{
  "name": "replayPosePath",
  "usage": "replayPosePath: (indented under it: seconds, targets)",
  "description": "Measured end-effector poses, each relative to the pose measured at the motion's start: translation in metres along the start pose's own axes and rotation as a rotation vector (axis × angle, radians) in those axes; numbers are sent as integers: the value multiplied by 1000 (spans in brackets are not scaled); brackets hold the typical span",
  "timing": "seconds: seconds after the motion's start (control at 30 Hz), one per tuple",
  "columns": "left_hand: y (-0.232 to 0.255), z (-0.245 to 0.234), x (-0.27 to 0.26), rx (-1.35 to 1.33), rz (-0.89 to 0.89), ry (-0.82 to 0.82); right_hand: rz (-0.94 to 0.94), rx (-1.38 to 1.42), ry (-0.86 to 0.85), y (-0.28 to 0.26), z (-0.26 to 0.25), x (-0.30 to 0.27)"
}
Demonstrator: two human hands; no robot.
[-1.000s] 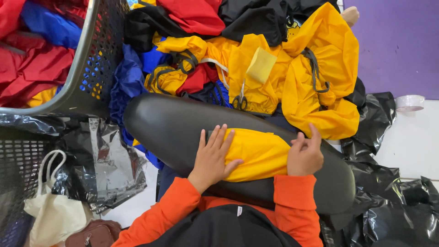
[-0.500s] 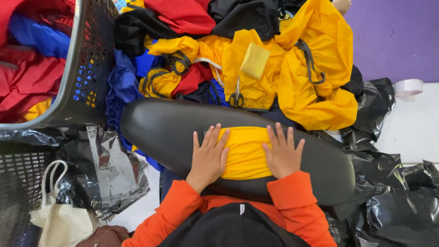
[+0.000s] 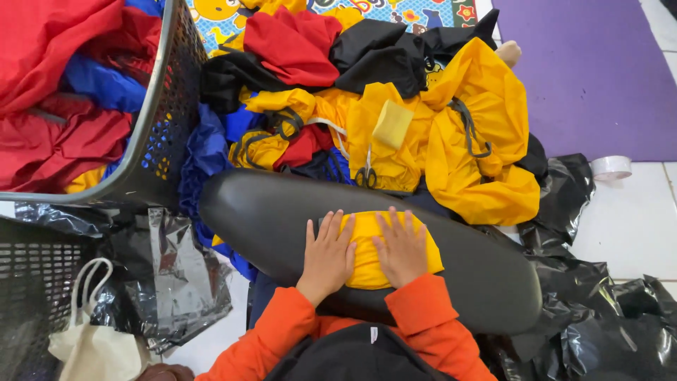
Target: Cleaning a yellow motorcycle seat cover with a sponge, trimming it with scissors, and folding it.
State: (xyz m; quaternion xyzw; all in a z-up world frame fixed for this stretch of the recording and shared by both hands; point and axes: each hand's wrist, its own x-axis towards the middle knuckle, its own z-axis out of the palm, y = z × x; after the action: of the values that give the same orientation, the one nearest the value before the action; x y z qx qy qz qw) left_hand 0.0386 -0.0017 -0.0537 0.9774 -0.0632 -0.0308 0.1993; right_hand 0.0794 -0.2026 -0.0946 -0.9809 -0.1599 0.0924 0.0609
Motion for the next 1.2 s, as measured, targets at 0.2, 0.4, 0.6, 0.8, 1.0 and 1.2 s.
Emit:
replayPosePath:
  seconds: [0.2, 0.4, 0.6, 0.8, 1.0, 1.2]
  targets:
    - [21, -17, -6, 85, -94, -100, 336, -20, 106, 50, -13, -32]
    - [49, -28, -5, 352, -67, -81, -120, 173, 198, -30, -21, -53]
    - [12, 23, 8, 115, 317, 245, -211, 184, 253, -35, -11, -42]
    - [12, 15, 15, 30, 288, 264, -71, 29, 179, -5, -7, -10]
    - [21, 26, 3, 91, 237, 198, 128, 30, 46, 0, -12, -2]
    - [30, 15, 60, 14, 132, 210, 103, 4, 18, -7, -7, 20]
